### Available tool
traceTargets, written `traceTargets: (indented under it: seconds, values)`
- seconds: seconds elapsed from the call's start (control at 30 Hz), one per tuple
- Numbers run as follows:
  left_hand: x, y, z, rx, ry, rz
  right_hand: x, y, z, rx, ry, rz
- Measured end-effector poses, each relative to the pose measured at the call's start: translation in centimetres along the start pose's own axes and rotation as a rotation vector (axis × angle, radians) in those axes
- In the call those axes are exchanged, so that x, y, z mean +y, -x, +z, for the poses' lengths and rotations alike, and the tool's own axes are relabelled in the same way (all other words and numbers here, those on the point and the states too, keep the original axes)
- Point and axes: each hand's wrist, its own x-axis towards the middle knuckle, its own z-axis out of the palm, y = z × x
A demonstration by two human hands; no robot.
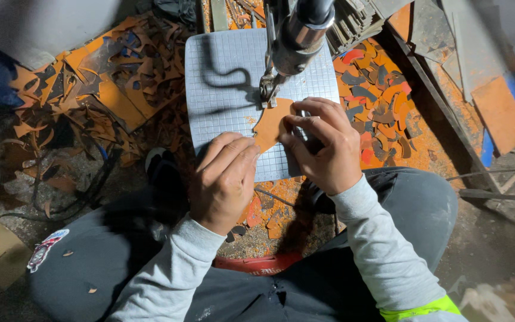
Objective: The person sits on the floor and uses a vertical cutting machine to cut small orange and red material pieces. They repeatedly place each piece under the blade, guide it through the cut, and remove the finished piece.
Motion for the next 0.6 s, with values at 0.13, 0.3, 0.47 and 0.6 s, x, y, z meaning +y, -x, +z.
traceTargets:
  seconds: [0.13,0.3,0.47,0.6]
  values:
    - [0.5,0.1,-0.1,-0.008,-0.017,-0.012,-0.2,-0.1,-0.1,-0.018,-0.033,0.028]
    - [0.6,0.0,0.2,-0.002,-0.019,-0.021,-0.4,0.0,0.4,0.005,-0.004,0.071]
    - [0.6,0.2,0.7,0.024,-0.039,-0.017,-0.3,0.0,0.4,-0.005,0.018,0.083]
    - [0.7,0.4,1.0,0.04,-0.033,-0.025,-0.3,0.0,0.5,-0.001,0.015,0.092]
